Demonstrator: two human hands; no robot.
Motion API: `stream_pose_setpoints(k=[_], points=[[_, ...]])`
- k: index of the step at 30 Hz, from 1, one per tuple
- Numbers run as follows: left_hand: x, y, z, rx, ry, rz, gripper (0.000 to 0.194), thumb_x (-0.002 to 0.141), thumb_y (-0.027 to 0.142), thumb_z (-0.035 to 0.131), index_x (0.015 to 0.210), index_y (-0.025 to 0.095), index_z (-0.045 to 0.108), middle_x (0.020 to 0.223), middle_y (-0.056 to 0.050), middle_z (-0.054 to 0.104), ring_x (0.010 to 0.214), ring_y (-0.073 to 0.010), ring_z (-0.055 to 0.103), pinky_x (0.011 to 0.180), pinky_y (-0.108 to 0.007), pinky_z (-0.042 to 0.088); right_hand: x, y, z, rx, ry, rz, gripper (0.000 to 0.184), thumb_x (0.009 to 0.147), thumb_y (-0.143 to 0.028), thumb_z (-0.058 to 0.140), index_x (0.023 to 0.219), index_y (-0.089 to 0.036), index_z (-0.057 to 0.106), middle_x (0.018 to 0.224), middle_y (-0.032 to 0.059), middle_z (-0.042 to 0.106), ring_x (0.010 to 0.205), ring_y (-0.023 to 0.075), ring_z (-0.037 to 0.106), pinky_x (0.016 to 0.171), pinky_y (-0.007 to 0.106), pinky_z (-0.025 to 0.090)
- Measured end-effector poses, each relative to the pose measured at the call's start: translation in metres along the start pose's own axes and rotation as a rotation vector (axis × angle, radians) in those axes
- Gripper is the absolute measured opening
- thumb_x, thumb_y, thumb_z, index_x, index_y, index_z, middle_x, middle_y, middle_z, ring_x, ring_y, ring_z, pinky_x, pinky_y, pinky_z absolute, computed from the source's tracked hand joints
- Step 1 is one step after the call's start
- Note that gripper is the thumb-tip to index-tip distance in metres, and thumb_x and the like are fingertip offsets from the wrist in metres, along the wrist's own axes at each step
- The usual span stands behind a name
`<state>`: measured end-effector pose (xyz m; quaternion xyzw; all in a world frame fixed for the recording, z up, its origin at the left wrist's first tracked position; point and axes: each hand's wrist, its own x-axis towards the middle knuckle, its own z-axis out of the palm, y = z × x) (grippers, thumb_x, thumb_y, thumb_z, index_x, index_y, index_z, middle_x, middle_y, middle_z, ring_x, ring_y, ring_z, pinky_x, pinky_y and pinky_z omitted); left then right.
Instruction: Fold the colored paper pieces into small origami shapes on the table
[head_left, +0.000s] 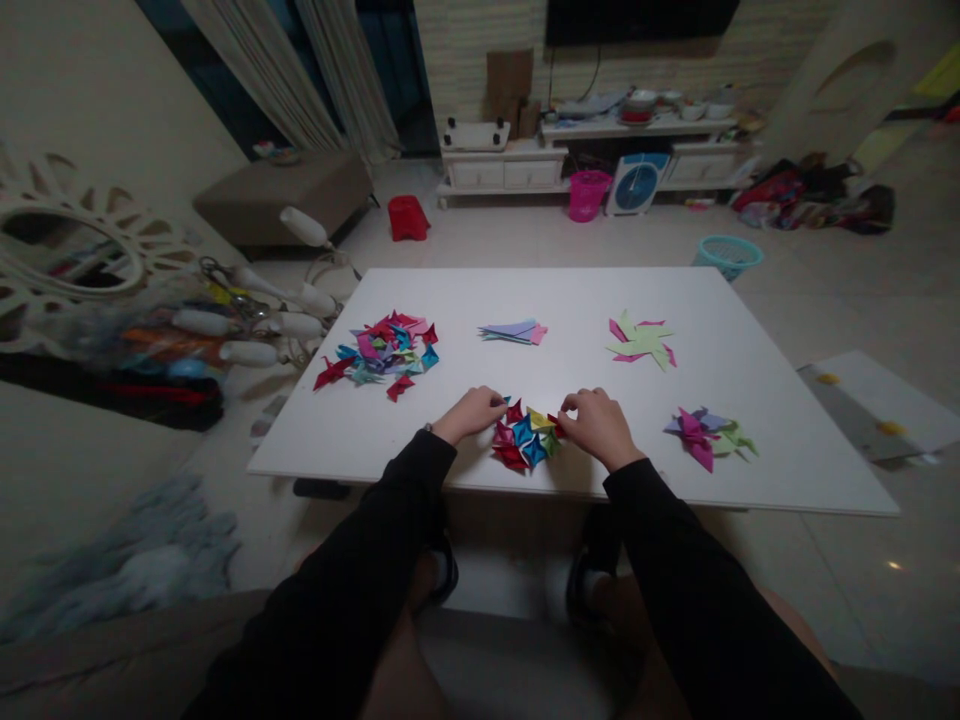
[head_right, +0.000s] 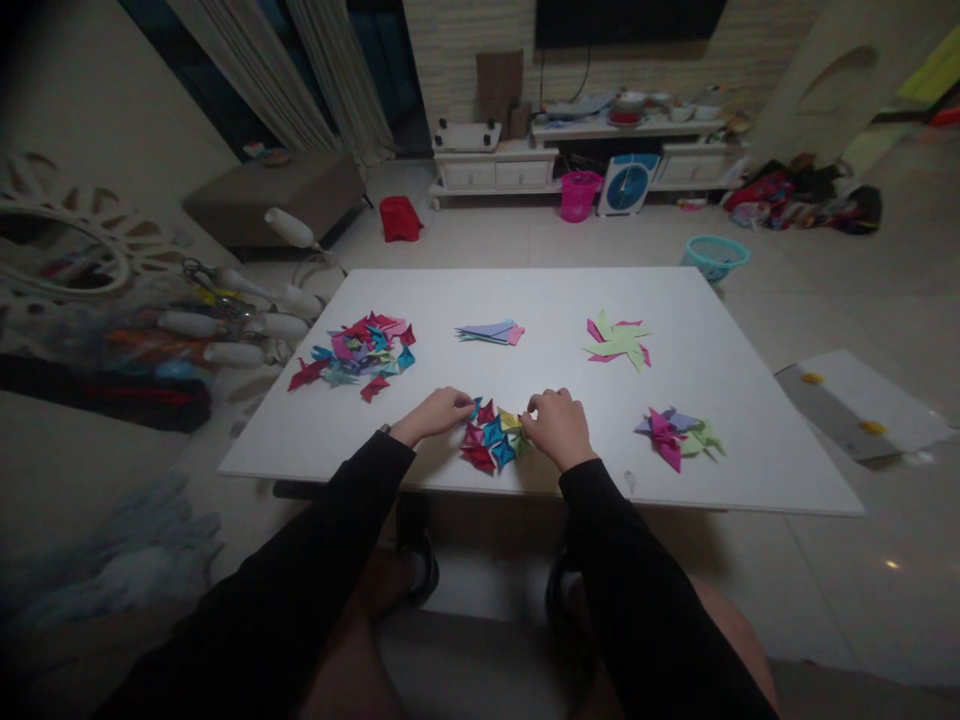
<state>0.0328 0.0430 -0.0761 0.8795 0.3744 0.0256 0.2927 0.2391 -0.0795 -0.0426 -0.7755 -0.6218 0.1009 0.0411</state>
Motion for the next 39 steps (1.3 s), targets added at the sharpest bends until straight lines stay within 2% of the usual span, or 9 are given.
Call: stream_pose_setpoints(k=[6, 8, 10, 16, 26, 39], points=[[-0.001, -0.009, -0.005, 0.017, 0.119, -0.093, 0.029, 0.09, 0.028, 0.051, 0.1, 0.014, 0.074, 0.106, -0.011, 0.075, 0.099, -0.0221, 0.067, 0.089, -0.028, 0.047, -0.001, 0.0, -0.002, 0.013, -0.004, -0.008, 0.026, 0.091, -0.034, 0.052, 0.095, -0.02, 0.074, 0.105, 0.0104, 0.071, 0.101, 0.0266, 0.054, 0.078, 0.035, 0.038], [-0.001, -0.013, 0.0, 0.031, 0.094, -0.122, 0.032, 0.09, 0.029, 0.053, 0.113, 0.013, 0.069, 0.12, -0.013, 0.071, 0.111, -0.0237, 0.064, 0.096, -0.029, 0.046, 0.0, -0.002, -0.002, 0.01, -0.015, -0.008, 0.027, 0.092, -0.034, 0.052, 0.096, -0.02, 0.074, 0.105, 0.0109, 0.071, 0.102, 0.0265, 0.054, 0.079, 0.035, 0.038], [-0.001, -0.016, 0.006, 0.047, 0.038, -0.129, 0.034, 0.091, 0.03, 0.053, 0.118, 0.013, 0.065, 0.124, -0.015, 0.068, 0.116, -0.0247, 0.062, 0.1, -0.031, 0.045, 0.0, -0.003, -0.001, 0.005, -0.022, -0.01, 0.027, 0.093, -0.035, 0.052, 0.096, -0.02, 0.074, 0.105, 0.0111, 0.071, 0.102, 0.0266, 0.054, 0.079, 0.035, 0.038], [-0.002, -0.013, 0.013, 0.057, -0.031, -0.117, 0.03, 0.092, 0.031, 0.053, 0.115, 0.014, 0.061, 0.112, -0.014, 0.071, 0.1, -0.0245, 0.067, 0.087, -0.031, 0.049, 0.002, -0.005, 0.0, 0.001, -0.034, -0.008, 0.028, 0.093, -0.036, 0.052, 0.095, -0.021, 0.074, 0.104, 0.0102, 0.071, 0.102, 0.0265, 0.055, 0.079, 0.035, 0.039], [-0.002, -0.008, 0.014, 0.083, -0.092, 0.003, 0.027, 0.09, 0.029, 0.052, 0.106, 0.014, 0.068, 0.111, -0.013, 0.072, 0.104, -0.0252, 0.066, 0.091, -0.031, 0.048, 0.0, -0.005, 0.0, 0.013, -0.016, -0.019, 0.027, 0.093, -0.037, 0.053, 0.092, -0.021, 0.074, 0.1, 0.0094, 0.071, 0.099, 0.0257, 0.056, 0.077, 0.033, 0.038], [-0.002, -0.007, 0.011, 0.088, -0.1, -0.001, 0.029, 0.09, 0.027, 0.052, 0.111, 0.016, 0.069, 0.114, -0.011, 0.072, 0.105, -0.0233, 0.066, 0.093, -0.029, 0.047, 0.001, -0.005, 0.0, 0.023, -0.016, -0.034, 0.025, 0.092, -0.035, 0.053, 0.092, -0.021, 0.074, 0.101, 0.0083, 0.071, 0.1, 0.0252, 0.056, 0.078, 0.033, 0.038]])
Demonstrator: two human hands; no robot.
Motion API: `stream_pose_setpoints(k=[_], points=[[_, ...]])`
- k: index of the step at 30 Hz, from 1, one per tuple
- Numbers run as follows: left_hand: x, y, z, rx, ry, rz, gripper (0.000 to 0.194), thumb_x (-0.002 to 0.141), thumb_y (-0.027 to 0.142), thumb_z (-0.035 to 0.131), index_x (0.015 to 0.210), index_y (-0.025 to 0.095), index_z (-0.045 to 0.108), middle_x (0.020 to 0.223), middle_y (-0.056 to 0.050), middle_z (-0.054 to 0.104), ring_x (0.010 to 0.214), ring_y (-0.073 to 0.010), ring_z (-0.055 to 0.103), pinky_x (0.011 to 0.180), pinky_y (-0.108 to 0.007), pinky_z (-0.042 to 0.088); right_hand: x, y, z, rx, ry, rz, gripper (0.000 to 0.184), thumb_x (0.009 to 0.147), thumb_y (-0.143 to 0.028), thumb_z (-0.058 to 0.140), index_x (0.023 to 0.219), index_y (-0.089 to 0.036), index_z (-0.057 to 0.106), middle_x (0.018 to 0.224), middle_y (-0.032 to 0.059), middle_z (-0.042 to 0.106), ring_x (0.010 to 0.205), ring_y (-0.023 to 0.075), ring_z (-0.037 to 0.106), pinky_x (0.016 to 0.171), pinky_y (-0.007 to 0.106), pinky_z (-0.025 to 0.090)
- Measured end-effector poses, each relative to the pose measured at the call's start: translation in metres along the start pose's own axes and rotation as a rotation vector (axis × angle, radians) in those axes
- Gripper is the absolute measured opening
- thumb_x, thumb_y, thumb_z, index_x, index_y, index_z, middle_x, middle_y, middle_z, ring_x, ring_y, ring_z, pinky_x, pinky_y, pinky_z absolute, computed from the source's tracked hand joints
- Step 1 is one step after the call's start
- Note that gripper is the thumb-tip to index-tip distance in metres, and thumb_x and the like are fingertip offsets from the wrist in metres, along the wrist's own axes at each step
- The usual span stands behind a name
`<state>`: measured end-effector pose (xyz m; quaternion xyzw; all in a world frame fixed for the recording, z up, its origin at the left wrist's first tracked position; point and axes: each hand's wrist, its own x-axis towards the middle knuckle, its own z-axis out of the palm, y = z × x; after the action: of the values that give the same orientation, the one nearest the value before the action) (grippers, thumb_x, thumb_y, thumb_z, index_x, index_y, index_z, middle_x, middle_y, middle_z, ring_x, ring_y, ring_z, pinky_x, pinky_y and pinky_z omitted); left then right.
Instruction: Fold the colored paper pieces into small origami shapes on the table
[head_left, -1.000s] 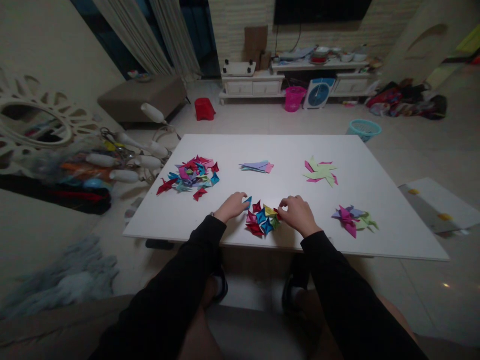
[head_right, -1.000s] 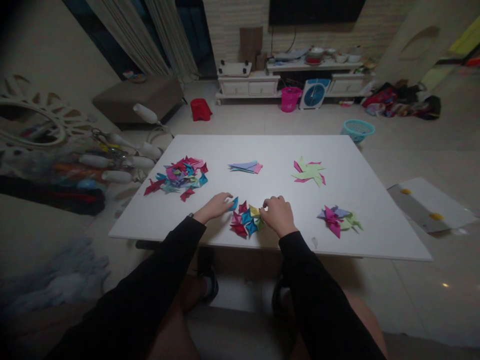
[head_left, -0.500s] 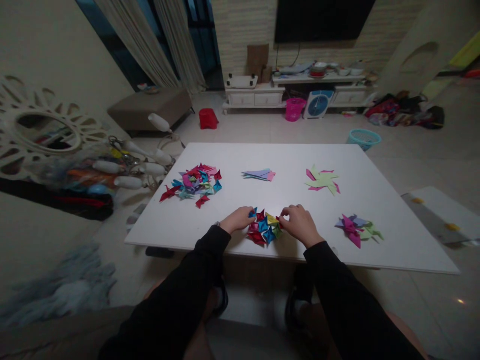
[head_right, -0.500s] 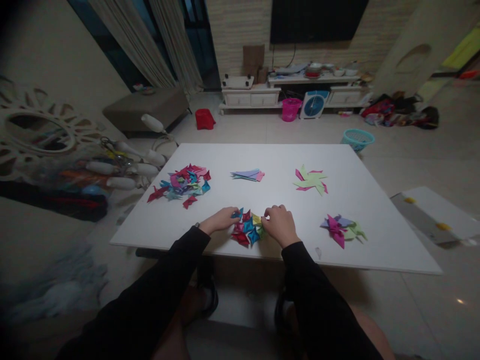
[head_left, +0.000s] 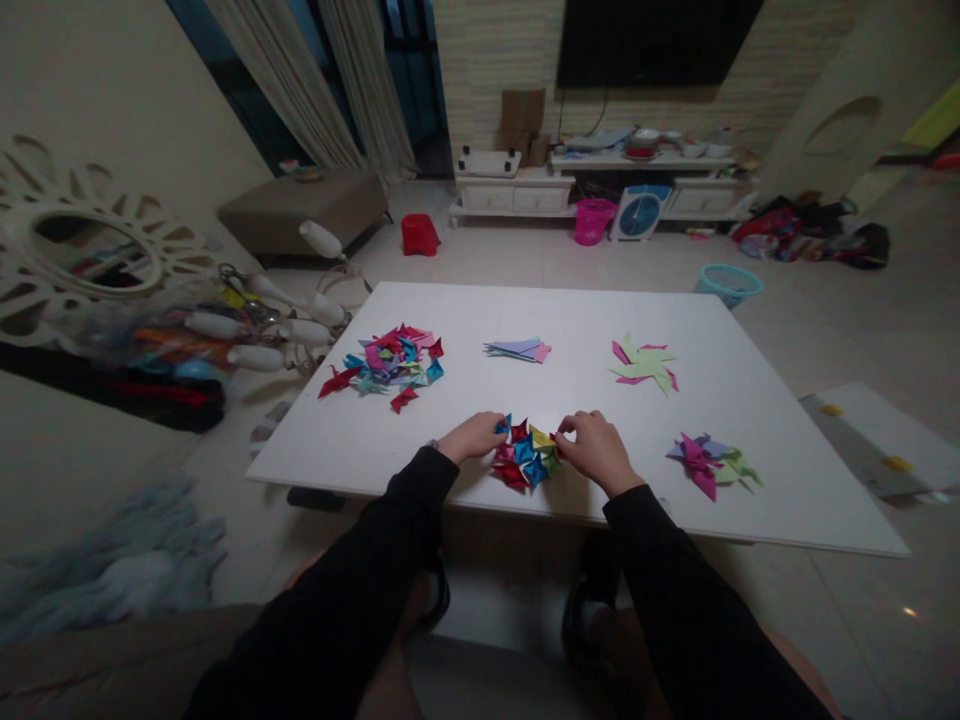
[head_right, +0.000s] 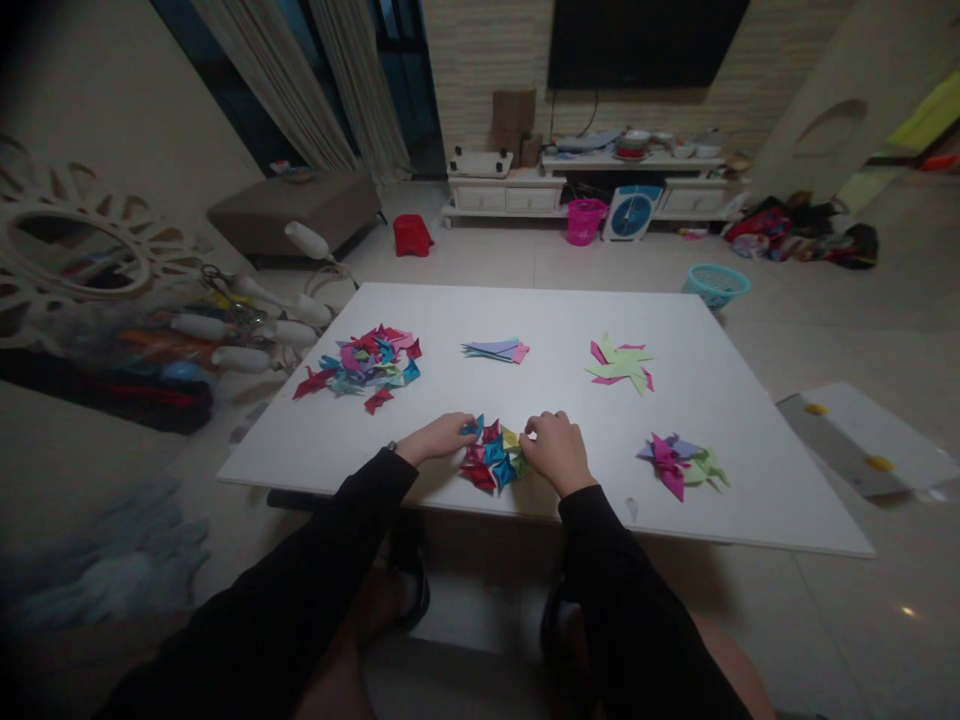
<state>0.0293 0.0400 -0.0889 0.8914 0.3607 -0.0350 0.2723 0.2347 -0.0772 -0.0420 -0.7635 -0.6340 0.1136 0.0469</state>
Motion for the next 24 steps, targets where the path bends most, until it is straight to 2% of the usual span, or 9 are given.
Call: stream_pose_setpoints(k=[3, 6, 9, 12, 16, 19, 24], points=[[-0.001, -0.003, -0.002, 0.013, 0.006, -0.024, 0.031, 0.091, 0.031, 0.052, 0.113, 0.016, 0.068, 0.116, -0.011, 0.071, 0.106, -0.023, 0.065, 0.093, -0.028, 0.047, -0.001, 0.0, -0.001, 0.011, 0.003, 0.0, 0.024, 0.092, -0.034, 0.053, 0.092, -0.021, 0.074, 0.101, 0.008, 0.071, 0.099, 0.0249, 0.056, 0.077, 0.033, 0.038], [-0.004, -0.015, -0.005, 0.045, 0.038, -0.107, 0.037, 0.091, 0.033, 0.051, 0.12, 0.016, 0.065, 0.122, -0.013, 0.068, 0.113, -0.0242, 0.062, 0.097, -0.03, 0.045, -0.002, 0.0, -0.002, 0.011, -0.002, -0.001, 0.024, 0.092, -0.033, 0.053, 0.092, -0.021, 0.074, 0.101, 0.0083, 0.071, 0.1, 0.025, 0.056, 0.077, 0.033, 0.038], [-0.01, -0.034, -0.015, 0.1, 0.109, -0.255, 0.045, 0.089, 0.033, 0.05, 0.129, 0.013, 0.059, 0.13, -0.018, 0.063, 0.123, -0.0306, 0.056, 0.102, -0.039, 0.044, -0.002, 0.002, -0.003, 0.006, -0.002, 0.002, 0.025, 0.092, -0.034, 0.053, 0.093, -0.021, 0.074, 0.102, 0.0086, 0.071, 0.1, 0.0251, 0.056, 0.077, 0.033, 0.038], [-0.02, -0.057, -0.027, 0.173, 0.185, -0.449, 0.049, 0.087, 0.037, 0.05, 0.128, 0.01, 0.057, 0.136, -0.024, 0.055, 0.13, -0.0391, 0.047, 0.102, -0.05, 0.042, -0.002, 0.003, -0.003, 0.011, 0.009, 0.002, 0.025, 0.093, -0.034, 0.053, 0.093, -0.021, 0.074, 0.102, 0.0086, 0.072, 0.099, 0.0249, 0.057, 0.076, 0.033, 0.038], [-0.034, -0.085, -0.037, 0.205, 0.206, -0.724, 0.054, 0.085, 0.044, 0.051, 0.129, 0.013, 0.057, 0.153, -0.023, 0.04, 0.142, -0.0404, 0.035, 0.106, -0.054, 0.038, -0.002, 0.005, -0.003, 0.019, 0.013, 0.008, 0.024, 0.093, -0.035, 0.054, 0.093, -0.021, 0.074, 0.102, 0.0082, 0.072, 0.1, 0.0251, 0.057, 0.076, 0.033, 0.038], [-0.038, -0.099, -0.037, 0.175, 0.217, -0.784, 0.057, 0.084, 0.045, 0.051, 0.132, 0.014, 0.056, 0.159, -0.022, 0.032, 0.147, -0.0408, 0.027, 0.11, -0.055, 0.035, -0.001, 0.007, -0.002, 0.023, 0.014, 0.005, 0.025, 0.093, -0.036, 0.054, 0.094, -0.022, 0.074, 0.102, 0.0079, 0.071, 0.1, 0.0252, 0.056, 0.076, 0.033, 0.038], [-0.038, -0.109, -0.038, 0.128, 0.134, -0.8, 0.058, 0.085, 0.047, 0.047, 0.13, 0.012, 0.059, 0.157, -0.022, 0.037, 0.146, -0.0437, 0.028, 0.11, -0.058, 0.033, -0.002, 0.008, -0.002, 0.037, 0.02, 0.001, 0.025, 0.093, -0.037, 0.054, 0.093, -0.021, 0.073, 0.101, 0.0076, 0.071, 0.099, 0.0246, 0.056, 0.076, 0.033, 0.037]])
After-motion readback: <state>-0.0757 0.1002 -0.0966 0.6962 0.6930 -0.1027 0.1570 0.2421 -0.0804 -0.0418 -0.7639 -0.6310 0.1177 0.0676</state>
